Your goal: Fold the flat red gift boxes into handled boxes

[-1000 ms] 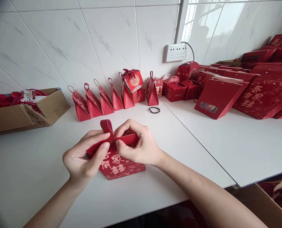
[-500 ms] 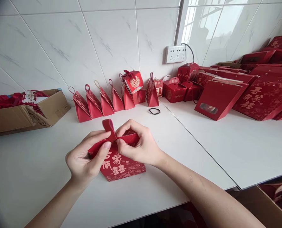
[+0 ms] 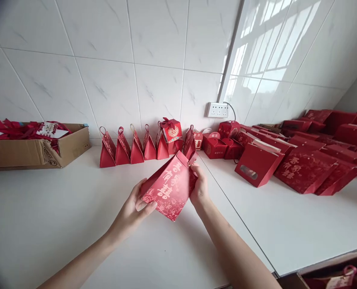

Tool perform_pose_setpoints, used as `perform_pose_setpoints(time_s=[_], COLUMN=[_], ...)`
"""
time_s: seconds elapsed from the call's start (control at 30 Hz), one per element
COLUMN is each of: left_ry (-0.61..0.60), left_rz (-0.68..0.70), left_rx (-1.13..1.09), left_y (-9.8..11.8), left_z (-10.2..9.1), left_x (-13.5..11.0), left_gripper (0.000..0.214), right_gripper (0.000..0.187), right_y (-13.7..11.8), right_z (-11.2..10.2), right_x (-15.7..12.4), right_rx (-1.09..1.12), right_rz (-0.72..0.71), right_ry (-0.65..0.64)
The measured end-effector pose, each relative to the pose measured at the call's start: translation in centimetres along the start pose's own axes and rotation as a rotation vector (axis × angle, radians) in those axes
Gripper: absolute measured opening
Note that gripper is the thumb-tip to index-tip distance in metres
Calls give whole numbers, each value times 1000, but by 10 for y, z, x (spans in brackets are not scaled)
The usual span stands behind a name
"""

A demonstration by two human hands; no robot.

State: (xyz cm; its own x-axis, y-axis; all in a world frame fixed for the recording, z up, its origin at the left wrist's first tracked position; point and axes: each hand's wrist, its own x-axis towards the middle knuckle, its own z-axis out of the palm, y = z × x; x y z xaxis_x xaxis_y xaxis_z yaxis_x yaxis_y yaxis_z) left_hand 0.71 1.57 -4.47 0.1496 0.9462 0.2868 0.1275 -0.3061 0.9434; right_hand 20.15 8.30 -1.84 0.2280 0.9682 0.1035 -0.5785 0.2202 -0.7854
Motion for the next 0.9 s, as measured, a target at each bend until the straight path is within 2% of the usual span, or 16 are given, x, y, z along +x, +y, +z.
perform_pose_setpoints(time_s=[0.1, 0.17, 0.27, 0.37, 0.47, 0.53, 0.63, 0.77, 0.9], left_ry=[117, 182, 202, 211, 224, 218, 225, 203, 220], left_rz=[159, 307, 508, 694, 818, 810, 715, 653, 715], left_rx=[104, 148, 208, 320, 409, 440, 503, 590, 541], left_y=[7, 10, 7, 1, -1, 0, 1, 0, 0], left_z=[-2, -6, -13, -16, -16, -16, -15, -15, -15], left_x=[0, 1, 4, 7, 9, 10, 11, 12, 12], left_gripper=[78, 75, 69, 73, 77, 84, 89, 77, 70], right_gripper=[22, 22, 25, 29, 27, 27, 29, 31, 28], right_y=[4, 7, 15, 24, 29, 29, 23, 14, 18], right_z=[-5, -8, -10, -11, -11, -12, -12, -11, -12], right_x=[6, 9, 11, 9, 6, 3, 0, -3, -6], right_rx=[18, 5, -22, -29, -23, -46, -112, -147, -50], right_rz=[65, 87, 109, 136, 153, 152, 92, -41, -13], right_ry=[-162, -231, -268, -300, -308, -314, -336, -389, -442])
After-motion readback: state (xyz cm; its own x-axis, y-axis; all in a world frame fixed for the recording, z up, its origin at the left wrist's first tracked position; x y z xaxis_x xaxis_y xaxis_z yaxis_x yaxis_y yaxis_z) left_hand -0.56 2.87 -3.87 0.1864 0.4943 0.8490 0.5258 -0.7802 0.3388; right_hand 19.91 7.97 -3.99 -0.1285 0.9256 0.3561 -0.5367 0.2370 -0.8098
